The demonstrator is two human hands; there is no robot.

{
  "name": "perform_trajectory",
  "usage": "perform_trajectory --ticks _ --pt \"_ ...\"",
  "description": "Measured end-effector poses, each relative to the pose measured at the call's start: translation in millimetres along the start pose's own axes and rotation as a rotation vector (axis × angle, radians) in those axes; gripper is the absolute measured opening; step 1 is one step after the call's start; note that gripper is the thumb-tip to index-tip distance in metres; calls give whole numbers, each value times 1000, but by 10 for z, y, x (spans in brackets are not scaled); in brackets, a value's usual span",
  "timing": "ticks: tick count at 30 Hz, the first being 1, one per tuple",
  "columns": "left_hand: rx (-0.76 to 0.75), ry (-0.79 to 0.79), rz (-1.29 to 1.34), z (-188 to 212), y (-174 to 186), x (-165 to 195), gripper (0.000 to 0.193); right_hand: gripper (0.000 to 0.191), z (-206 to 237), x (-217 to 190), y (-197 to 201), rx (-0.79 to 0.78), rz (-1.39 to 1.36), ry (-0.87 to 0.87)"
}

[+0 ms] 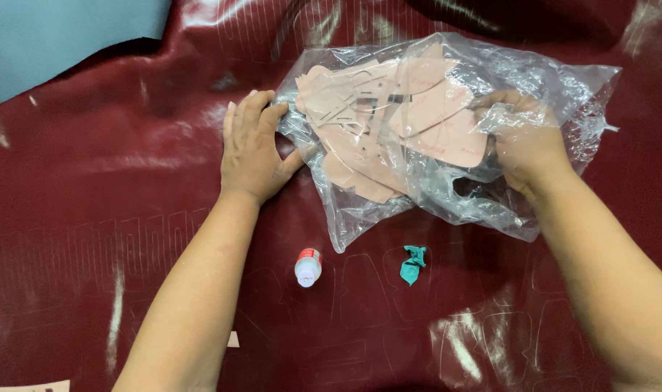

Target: The person applies glue from a small bottle onto small pink paper pieces using a stick, then places and presses each piece onto matching outlines drawn on the red work mat. They take additional paper pieces from a plastic bag and continue gluing and positioning them one at a time.

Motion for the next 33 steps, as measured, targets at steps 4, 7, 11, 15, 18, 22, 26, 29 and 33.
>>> perform_trajectory --ticks 4,7,11,15,18,22,26,29,33 --pt "-8 3 -6 2 -17 -12 75 11 -5 41 -4 -17 -150 -12" --pt "-14 -13 -16 5 -18 -9 79 12 4 134 -25 32 -154 -132" --pt "-49 0 -29 7 -36 -29 86 25 88 14 -353 -163 1044 218" --pt "-70 22 -27 16 -63 -44 91 71 179 65 -357 -144 698 156" --pt "-72 26 -45 24 -73 -41 92 75 230 -155 -386 -183 660 532" --pt "-74 28 -53 13 -72 -39 92 43 165 -33 -484 -193 1419 580" --pt "-68 26 -47 -2 -64 -30 92 35 281 278 -711 -511 1205 321" --pt "-74 24 -46 -6 -60 -27 92 29 350 232 -804 -417 1097 345" --pt "-77 5 -45 -3 -55 -19 93 21 297 227 -860 -406 1241 421"
Point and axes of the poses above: each hand's wrist, its own z-axis away from the middle knuckle, its own y-axis out of the back of the hand, x = y × z, the point moved 7 cm from there along -z, towards the middle knuckle, and after that the axes turned 5 degrees about -z, right-handed, at the moved point
